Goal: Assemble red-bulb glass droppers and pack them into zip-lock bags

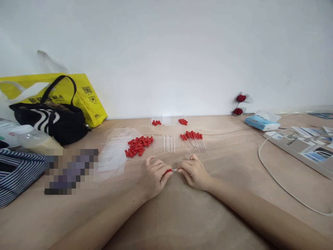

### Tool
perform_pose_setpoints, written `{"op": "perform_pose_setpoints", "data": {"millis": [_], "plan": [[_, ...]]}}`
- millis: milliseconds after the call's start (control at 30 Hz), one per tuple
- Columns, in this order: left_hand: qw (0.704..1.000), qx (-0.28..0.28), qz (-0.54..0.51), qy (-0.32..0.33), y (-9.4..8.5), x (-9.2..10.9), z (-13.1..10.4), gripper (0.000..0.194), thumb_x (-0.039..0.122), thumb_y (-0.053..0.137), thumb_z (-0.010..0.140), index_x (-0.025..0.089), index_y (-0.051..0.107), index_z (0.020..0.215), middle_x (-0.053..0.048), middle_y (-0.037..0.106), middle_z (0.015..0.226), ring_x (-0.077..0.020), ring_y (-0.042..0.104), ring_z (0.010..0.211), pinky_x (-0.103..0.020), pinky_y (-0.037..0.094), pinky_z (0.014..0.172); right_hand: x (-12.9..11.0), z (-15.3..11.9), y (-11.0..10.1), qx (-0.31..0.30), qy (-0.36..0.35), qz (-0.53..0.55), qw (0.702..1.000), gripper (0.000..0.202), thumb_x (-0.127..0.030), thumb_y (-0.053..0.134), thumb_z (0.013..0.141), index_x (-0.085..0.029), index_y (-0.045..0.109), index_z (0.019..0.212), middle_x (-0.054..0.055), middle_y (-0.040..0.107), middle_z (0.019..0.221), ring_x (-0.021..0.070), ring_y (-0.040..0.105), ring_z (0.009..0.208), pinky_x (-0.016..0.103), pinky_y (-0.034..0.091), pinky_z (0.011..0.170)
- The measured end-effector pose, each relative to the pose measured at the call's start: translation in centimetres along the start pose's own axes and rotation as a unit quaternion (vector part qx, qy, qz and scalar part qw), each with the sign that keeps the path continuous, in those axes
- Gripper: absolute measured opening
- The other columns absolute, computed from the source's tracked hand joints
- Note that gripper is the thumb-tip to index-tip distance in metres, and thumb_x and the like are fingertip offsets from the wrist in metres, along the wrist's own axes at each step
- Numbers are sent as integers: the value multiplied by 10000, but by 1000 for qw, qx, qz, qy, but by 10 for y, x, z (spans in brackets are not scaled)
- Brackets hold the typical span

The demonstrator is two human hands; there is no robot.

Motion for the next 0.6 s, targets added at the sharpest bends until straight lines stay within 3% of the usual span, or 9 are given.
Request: {"op": "perform_pose_setpoints", "data": {"millis": [133, 367, 467, 533, 600], "plan": [[1000, -12, -2, -17, 0, -3, 0, 197, 248, 407, 849, 218, 588, 776, 13, 671, 732, -146, 569, 752, -416, 196, 913, -1, 3, 0, -23, 7, 16, 1000, 229, -207, 320, 893, -168, 536, 825, 30, 605, 745, 127, 505, 659, 276, 266, 656], [998, 32, 30, -53, -6, -15, 6, 155, 297, 450, 836, 251, 591, 882, -4, 678, 853, -180, 565, 835, -440, 196, 921, 5, 16, -13, -47, 57, -51, 996, 168, -258, 448, 847, -202, 602, 815, 38, 620, 799, 178, 514, 803, 301, 287, 702], [987, 85, 85, -106, -10, -34, 7, 236, 344, 498, 799, 237, 559, 1000, -54, 641, 990, -229, 524, 953, -444, 231, 893, 33, 24, -21, -4, 187, -72, 980, 174, -251, 461, 826, -205, 622, 779, 36, 646, 798, 178, 548, 781, 300, 304, 690], [974, 115, 123, -149, -14, -50, 5, 232, 333, 519, 779, 227, 565, 979, -69, 630, 993, -249, 514, 959, -452, 243, 869, 56, 27, -25, 34, 293, -101, 950, 194, -274, 456, 821, -210, 636, 786, 43, 660, 812, 188, 566, 789, 305, 318, 695], [962, 134, 155, -183, -18, -65, 3, 186, 307, 532, 763, 230, 580, 925, -71, 626, 972, -261, 510, 946, -464, 240, 853, 72, 32, -25, 50, 342, -123, 930, 226, -294, 440, 824, -204, 645, 793, 65, 665, 812, 215, 574, 798, 328, 322, 699]]}}
Point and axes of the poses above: each hand's wrist, its own z-axis towards the middle knuckle, its own y-axis out of the palm, x = y × z, the point moved 4 cm from there along z, towards the middle knuckle
